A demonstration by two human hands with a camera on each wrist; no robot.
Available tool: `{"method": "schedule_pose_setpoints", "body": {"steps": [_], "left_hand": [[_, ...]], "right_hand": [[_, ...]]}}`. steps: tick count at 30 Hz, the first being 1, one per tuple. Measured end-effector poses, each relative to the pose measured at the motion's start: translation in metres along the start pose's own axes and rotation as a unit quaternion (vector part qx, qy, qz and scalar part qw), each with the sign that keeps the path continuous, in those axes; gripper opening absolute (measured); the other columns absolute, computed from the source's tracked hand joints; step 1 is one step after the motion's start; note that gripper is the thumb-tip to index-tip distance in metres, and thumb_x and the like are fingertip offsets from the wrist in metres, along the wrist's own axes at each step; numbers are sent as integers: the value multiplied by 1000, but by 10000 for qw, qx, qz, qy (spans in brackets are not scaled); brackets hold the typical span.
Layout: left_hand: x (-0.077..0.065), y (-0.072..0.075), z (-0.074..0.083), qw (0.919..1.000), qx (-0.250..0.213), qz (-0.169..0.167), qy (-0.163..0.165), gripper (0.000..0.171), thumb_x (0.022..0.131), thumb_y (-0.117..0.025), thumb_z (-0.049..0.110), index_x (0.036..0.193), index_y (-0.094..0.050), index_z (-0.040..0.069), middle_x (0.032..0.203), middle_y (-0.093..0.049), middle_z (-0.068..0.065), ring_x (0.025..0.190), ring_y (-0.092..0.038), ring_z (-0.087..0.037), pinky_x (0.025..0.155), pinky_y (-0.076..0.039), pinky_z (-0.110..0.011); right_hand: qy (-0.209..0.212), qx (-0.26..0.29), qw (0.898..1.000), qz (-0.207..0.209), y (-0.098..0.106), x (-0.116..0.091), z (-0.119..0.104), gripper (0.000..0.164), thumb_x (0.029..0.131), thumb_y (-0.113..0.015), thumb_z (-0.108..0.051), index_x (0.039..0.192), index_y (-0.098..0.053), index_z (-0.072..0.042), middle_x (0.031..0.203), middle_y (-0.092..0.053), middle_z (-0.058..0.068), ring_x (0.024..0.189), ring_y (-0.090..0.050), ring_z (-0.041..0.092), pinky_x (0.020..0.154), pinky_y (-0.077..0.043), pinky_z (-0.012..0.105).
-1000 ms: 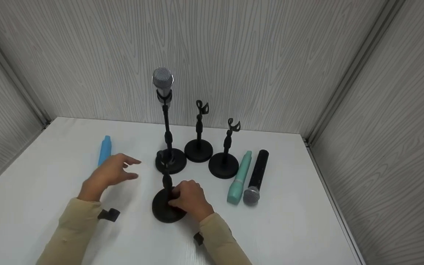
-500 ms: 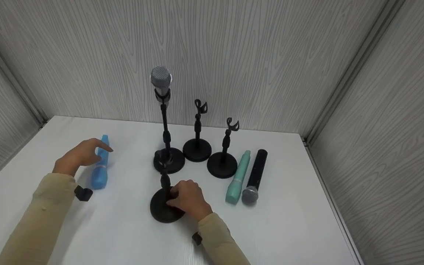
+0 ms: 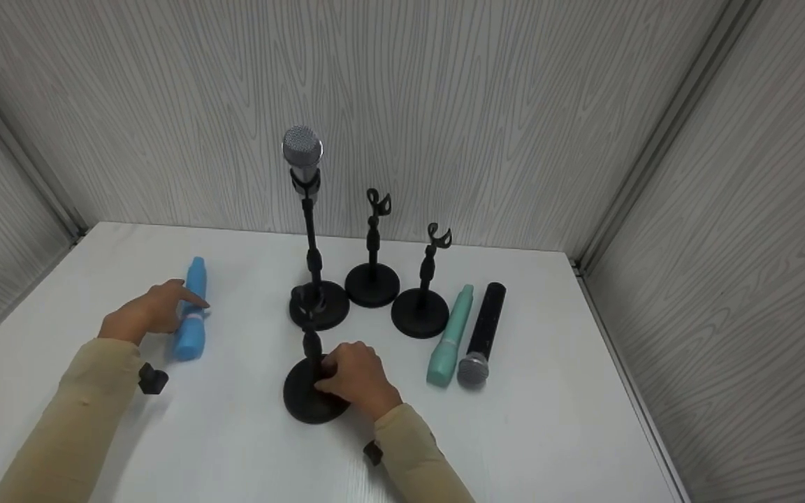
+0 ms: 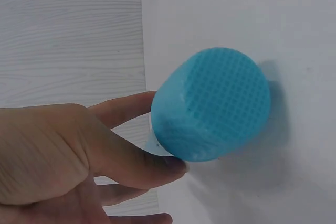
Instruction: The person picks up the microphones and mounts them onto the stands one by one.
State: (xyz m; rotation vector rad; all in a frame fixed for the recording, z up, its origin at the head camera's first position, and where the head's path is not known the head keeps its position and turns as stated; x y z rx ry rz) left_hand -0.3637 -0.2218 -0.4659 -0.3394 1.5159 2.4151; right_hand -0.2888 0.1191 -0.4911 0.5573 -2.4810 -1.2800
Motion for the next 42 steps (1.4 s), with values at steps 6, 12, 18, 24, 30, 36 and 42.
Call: {"method": "schedule_pose_setpoints", "body": {"steps": [6,12,18,24,30,36,42], "left_hand": [[1,-5,4,9998,47,151,-131,47,94,-59,-11,137,-65,7,164,-14,-37,150,-14,-63,112,-31,-76],[0,-11,16,9989,308,105,-333,48,80,-72,-14,122,-74,8,167,-8,-35,152,-6,-62,114,-30,-75],[-5,-18,25,9975,596,-57,-384,35,82,-77,-4,114,-74,10,154,-40,-32,141,-38,-55,111,-36,-74],[-10,-18,31,9961,715,-73,-506,40,81,-82,4,119,-70,4,136,-61,-25,134,-52,-49,112,-17,-84],[-14,-10,43,9956,656,58,-673,43,81,-82,1,122,-71,2,117,-70,-18,116,-63,-40,108,-13,-88],[-22,-3,56,9936,455,180,-1020,45,78,-89,7,119,-72,4,119,-70,-18,113,-63,-37,108,-37,-76],[-33,2,70,9896,141,254,-1406,46,85,-84,11,128,-69,6,125,-67,-19,119,-61,-38,103,-49,-63]], "right_hand": [[-45,37,10000,-47,0,0,-1,17,82,-88,-19,89,-83,-4,76,-78,3,66,-53,3,61,-47,19],[-120,77,9999,-66,0,0,-1,17,82,-87,-18,91,-83,-4,78,-79,3,67,-55,3,60,-47,19],[-88,66,9999,-46,-1,0,-1,16,82,-87,-18,89,-83,-4,76,-78,2,66,-51,3,61,-45,19],[-58,93,9999,-59,-2,0,0,15,82,-87,-18,86,-83,-5,73,-76,1,64,-49,3,59,-43,19],[-108,105,9999,-73,-2,0,1,12,82,-87,-18,85,-82,-6,70,-73,-2,66,-48,5,59,-42,19],[-52,130,9999,-43,-1,-1,0,12,82,-87,-17,84,-82,-6,71,-75,0,65,-50,4,59,-44,19],[-57,111,9999,-25,-1,-2,0,13,82,-86,-17,87,-83,-6,76,-77,2,68,-54,2,61,-48,19]]}}
Point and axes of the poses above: each hand's wrist, its own x-axis towards the middle knuckle, its own y-axis out of the back of the hand, z = x × y, the point moved 4 cm from there along x, towards the middle knuckle
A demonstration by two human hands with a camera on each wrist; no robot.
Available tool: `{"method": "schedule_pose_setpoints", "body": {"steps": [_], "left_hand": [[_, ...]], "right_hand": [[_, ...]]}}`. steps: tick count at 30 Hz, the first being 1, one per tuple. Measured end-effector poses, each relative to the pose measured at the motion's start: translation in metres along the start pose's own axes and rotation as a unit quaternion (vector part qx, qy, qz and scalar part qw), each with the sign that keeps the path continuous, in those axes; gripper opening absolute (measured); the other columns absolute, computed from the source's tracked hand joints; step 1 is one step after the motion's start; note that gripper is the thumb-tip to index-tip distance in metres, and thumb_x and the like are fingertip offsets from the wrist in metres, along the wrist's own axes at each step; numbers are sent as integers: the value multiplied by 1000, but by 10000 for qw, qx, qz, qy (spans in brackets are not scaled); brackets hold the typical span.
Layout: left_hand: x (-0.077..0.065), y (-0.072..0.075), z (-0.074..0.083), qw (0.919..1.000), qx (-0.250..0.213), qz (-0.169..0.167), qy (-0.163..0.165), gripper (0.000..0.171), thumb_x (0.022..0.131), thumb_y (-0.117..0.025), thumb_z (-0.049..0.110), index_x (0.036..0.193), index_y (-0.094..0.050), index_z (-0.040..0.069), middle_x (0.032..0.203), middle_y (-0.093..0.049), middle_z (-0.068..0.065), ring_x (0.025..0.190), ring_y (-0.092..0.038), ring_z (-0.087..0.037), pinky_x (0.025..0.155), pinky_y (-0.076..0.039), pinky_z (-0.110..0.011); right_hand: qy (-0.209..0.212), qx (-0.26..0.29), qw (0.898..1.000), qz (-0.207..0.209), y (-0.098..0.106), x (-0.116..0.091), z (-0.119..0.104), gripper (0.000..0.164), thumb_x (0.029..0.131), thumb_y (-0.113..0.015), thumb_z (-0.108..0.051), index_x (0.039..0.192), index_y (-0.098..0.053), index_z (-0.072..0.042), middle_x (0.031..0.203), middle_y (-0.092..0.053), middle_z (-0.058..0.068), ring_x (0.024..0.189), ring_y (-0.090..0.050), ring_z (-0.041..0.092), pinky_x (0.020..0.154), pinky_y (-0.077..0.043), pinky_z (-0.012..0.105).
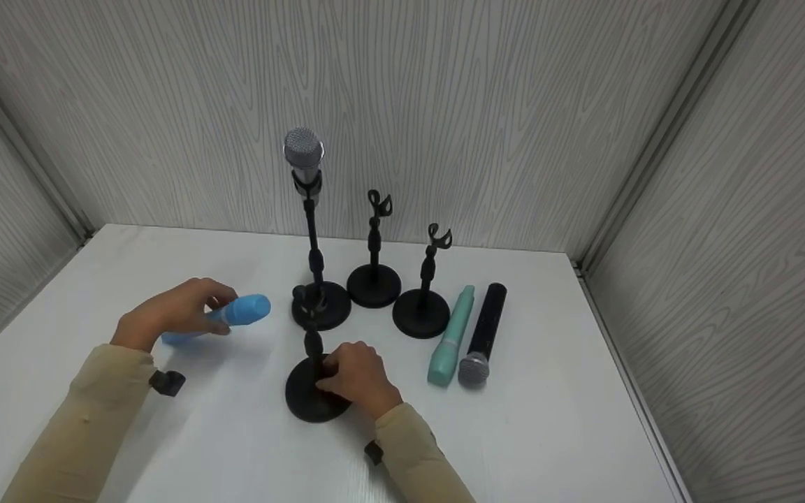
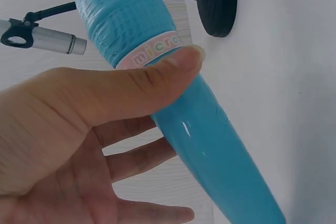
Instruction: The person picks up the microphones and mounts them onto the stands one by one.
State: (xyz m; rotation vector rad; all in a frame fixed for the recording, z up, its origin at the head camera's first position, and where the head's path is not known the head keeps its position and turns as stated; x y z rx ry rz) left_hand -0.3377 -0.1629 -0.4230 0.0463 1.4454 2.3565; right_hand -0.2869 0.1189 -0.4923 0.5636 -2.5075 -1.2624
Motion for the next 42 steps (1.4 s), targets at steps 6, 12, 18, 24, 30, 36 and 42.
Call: {"method": "schedule_pose_setpoints", "body": {"steps": [6,12,18,24,30,36,42], "left_hand": [[-4,8,15,9988,-117,132,-450,46,89,-79,9,133,-65,5,129,-68,-20,123,-62,-40,107,-48,-64],[-8,16,36,9950,-365,212,-900,40,88,-79,5,126,-68,10,126,-72,-14,121,-66,-37,107,-48,-64],[-10,24,58,9865,-653,351,-1463,36,85,-80,4,119,-71,13,119,-75,-8,117,-68,-32,107,-50,-59],[-10,28,77,9739,-963,537,-1982,29,87,-78,2,112,-70,13,113,-75,-6,115,-69,-28,105,-52,-54],[-8,29,92,9635,-1175,814,-2263,32,92,-74,2,121,-65,11,122,-73,-8,123,-67,-31,108,-51,-53],[-3,33,113,9460,-1458,1190,-2638,40,97,-68,3,136,-58,8,131,-68,-11,127,-66,-29,111,-50,-48],[-2,32,135,9367,-1585,1395,-2793,44,102,-63,8,143,-48,10,143,-62,-12,133,-62,-32,112,-50,-48]], "right_hand": [[-86,-24,10000,-8,1,1,0,16,83,-87,-18,91,-83,-5,80,-79,3,71,-57,4,64,-50,21],[-94,20,9999,50,1,0,0,16,81,-88,-18,89,-83,-5,79,-79,3,71,-58,4,64,-51,21],[-161,73,9998,18,0,0,1,16,81,-88,-17,91,-83,-5,81,-79,3,74,-60,5,65,-52,22],[-173,82,9998,-12,1,0,0,14,82,-87,-17,89,-83,-6,79,-78,2,72,-58,5,63,-51,21],[-205,30,9997,-89,0,0,0,14,82,-87,-18,89,-84,-7,76,-78,-1,70,-56,3,62,-49,20],[-227,20,9997,-82,0,1,0,13,83,-86,-20,87,-83,-8,72,-74,-3,69,-54,4,61,-48,21],[-145,21,9999,-27,-1,1,1,14,82,-87,-21,84,-83,-8,70,-74,-3,67,-53,3,61,-48,20]]}}
Point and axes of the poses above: each hand's wrist, its own x-axis towards the middle knuckle, its own y-axis out of the back of the hand, z = x × y, the point moved 4 cm from there along x, towards the middle knuckle
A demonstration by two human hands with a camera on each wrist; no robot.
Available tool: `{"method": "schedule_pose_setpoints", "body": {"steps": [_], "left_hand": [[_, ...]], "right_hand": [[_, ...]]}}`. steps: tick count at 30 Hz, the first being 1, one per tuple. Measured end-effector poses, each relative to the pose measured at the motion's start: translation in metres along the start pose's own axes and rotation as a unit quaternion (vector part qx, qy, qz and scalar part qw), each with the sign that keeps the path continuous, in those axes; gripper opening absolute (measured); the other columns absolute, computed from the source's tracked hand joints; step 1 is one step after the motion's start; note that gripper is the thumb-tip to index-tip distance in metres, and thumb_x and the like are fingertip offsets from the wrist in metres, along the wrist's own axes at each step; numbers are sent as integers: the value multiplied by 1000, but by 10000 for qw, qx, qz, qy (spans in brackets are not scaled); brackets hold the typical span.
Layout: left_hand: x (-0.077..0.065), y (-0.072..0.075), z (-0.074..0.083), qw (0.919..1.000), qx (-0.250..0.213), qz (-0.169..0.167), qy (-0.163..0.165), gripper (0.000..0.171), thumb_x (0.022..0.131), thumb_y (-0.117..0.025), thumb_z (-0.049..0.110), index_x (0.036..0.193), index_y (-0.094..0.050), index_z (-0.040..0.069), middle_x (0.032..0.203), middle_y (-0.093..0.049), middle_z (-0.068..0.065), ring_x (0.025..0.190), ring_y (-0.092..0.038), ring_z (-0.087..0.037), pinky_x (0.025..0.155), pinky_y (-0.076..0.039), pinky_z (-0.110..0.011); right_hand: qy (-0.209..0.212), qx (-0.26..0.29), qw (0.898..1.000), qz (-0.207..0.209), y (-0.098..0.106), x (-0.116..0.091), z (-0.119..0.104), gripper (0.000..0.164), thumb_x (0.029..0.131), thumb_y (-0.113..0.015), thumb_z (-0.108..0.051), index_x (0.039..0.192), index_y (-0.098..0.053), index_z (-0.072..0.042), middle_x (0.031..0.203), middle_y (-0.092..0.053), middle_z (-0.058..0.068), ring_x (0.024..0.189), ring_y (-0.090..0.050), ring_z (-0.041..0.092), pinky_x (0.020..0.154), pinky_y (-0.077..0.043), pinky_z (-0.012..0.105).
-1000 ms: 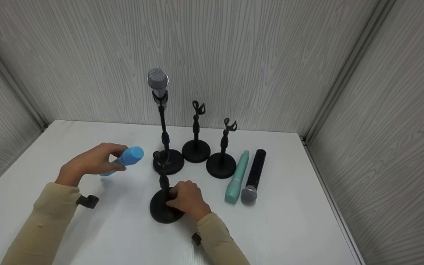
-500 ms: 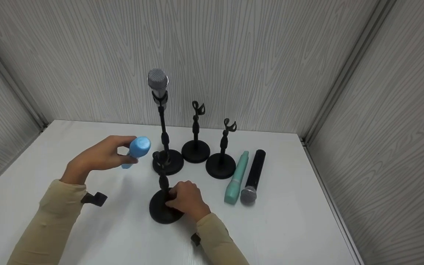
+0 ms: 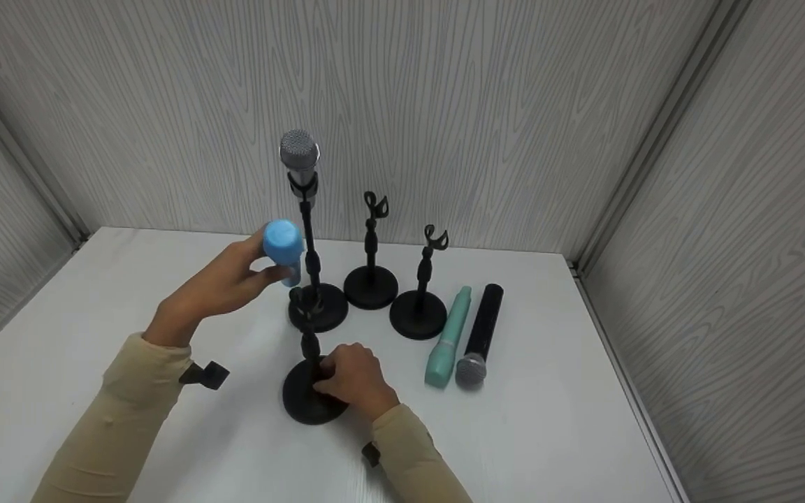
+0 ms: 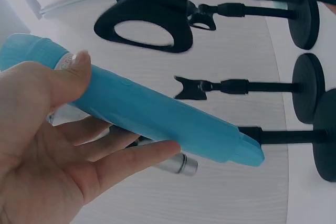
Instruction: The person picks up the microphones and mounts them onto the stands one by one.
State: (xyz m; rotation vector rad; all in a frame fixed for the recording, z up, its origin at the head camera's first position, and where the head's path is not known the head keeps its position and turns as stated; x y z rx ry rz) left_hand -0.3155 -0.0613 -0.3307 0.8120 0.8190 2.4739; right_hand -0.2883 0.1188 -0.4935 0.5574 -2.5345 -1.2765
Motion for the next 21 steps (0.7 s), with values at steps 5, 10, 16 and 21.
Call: {"method": "schedule_pose_setpoints", "body": {"steps": [5,10,16,21], "left_hand": [[4,-9,13,9998,-2,-42,-219,50,105,-60,13,150,-39,8,145,-60,-13,137,-58,-29,116,-46,-47],[5,-19,19,9991,-44,-188,-378,60,107,-56,17,157,-27,6,139,-64,-16,128,-64,-27,112,-49,-48],[4,-29,17,9989,-157,-307,-322,64,109,-52,23,158,-19,2,151,-53,-20,141,-54,-30,119,-42,-50],[2,-32,11,9988,-206,-289,-327,67,109,-52,25,161,-16,3,161,-42,-16,151,-41,-28,124,-35,-49]], "right_hand": [[87,-19,9999,47,-1,1,1,13,81,-87,-20,83,-83,-8,72,-76,-2,66,-53,0,61,-48,19],[146,-24,9999,87,0,1,1,12,80,-88,-19,80,-82,-8,70,-75,-3,65,-52,0,60,-47,19],[84,8,9999,54,-1,2,1,12,80,-88,-18,82,-82,-8,71,-75,-2,66,-52,1,60,-47,18],[141,-11,9999,61,-2,3,1,12,81,-88,-18,82,-83,-8,73,-76,-1,67,-54,1,61,-49,20]]}}
Point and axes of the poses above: each hand's wrist, its own x-axis towards the middle knuckle, its own y-axis out of the back of the hand, z = x × y, the point moved 4 cm from there along x, towards the middle knuckle
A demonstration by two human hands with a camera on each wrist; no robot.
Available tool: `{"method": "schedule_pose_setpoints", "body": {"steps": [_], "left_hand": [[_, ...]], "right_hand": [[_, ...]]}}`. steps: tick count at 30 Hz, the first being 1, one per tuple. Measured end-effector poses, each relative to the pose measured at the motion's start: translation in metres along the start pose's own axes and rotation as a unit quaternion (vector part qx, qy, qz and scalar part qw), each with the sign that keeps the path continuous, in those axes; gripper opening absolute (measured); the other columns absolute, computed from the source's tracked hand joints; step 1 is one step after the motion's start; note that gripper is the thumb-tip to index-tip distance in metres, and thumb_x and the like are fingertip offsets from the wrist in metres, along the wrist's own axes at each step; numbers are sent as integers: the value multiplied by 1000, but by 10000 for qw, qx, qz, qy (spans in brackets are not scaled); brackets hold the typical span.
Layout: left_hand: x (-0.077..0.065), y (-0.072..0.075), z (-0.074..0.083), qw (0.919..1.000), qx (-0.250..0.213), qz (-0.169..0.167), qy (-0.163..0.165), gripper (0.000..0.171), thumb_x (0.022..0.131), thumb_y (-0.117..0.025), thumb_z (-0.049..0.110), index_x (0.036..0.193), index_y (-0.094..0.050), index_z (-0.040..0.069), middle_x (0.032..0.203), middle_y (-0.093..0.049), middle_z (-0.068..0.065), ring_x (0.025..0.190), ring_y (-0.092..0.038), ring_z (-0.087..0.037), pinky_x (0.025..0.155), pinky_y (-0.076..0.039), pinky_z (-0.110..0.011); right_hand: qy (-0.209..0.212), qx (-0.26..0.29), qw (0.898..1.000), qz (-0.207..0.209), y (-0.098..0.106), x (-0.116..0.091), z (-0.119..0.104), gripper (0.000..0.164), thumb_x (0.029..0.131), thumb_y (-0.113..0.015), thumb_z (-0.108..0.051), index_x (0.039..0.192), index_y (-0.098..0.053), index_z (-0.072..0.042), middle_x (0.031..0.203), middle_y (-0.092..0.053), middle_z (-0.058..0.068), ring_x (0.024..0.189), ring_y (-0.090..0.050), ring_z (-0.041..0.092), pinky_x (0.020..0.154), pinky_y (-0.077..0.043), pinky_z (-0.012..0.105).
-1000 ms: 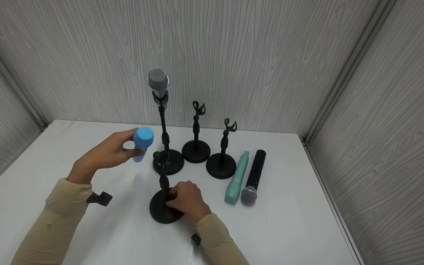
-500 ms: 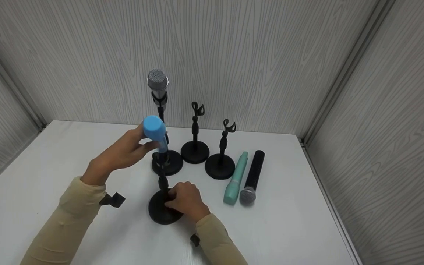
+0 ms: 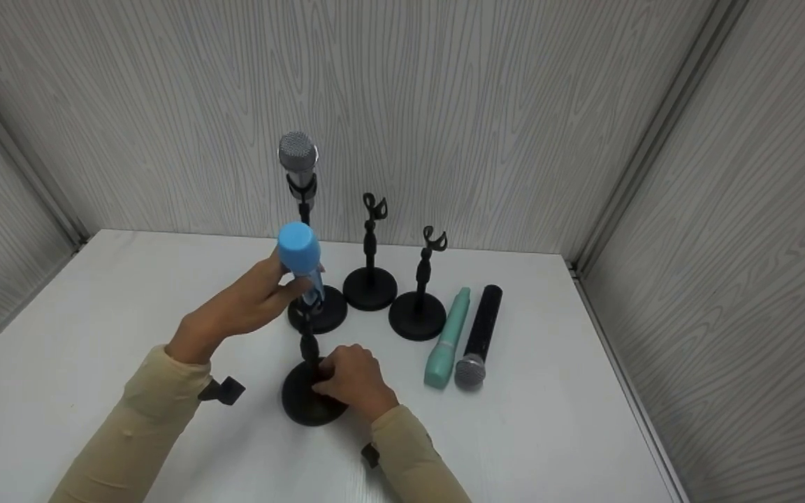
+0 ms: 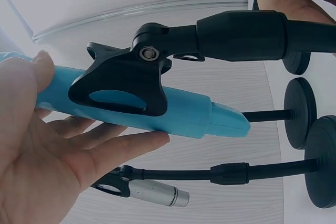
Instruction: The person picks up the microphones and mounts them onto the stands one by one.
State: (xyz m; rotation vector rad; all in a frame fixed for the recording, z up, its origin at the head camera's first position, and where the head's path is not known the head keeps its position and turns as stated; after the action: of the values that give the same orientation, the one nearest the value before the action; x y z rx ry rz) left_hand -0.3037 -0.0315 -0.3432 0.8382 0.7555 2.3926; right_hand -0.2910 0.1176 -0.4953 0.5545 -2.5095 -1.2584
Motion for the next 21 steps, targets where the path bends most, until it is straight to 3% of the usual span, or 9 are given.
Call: {"method": "schedule_pose_setpoints", "body": {"steps": [6,13,21], "left_hand": [[-2,0,-1,9999,68,-75,30,61,106,-58,26,157,-29,7,153,-52,-14,145,-50,-28,120,-40,-53],[-4,1,-4,9993,217,-183,241,99,82,-89,24,160,-28,14,147,-58,-8,137,-56,-21,115,-46,-44],[-3,2,-6,9991,407,72,11,74,78,-92,18,141,-53,13,126,-71,-6,115,-68,-19,101,-56,-41]], "right_hand": [[77,-10,10000,1,0,0,0,13,81,-88,-18,80,-82,-7,71,-75,0,67,-53,2,62,-48,20],[43,86,9999,-89,1,0,-2,12,83,-87,-18,82,-82,-7,68,-74,0,62,-51,2,58,-46,20],[-40,152,9998,-76,1,0,-1,13,83,-87,-17,85,-82,-5,72,-75,1,66,-53,2,59,-48,19]]}}
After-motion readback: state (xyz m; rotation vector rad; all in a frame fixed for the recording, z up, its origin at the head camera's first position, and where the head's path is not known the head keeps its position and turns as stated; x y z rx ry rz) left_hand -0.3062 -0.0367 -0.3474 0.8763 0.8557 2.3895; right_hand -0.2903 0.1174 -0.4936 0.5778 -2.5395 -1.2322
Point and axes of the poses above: each hand's wrist, its own x-axis towards the middle knuckle, its own y-axis out of the back of the hand, z = x × y, the point moved 4 cm from there along x, towards the middle knuckle
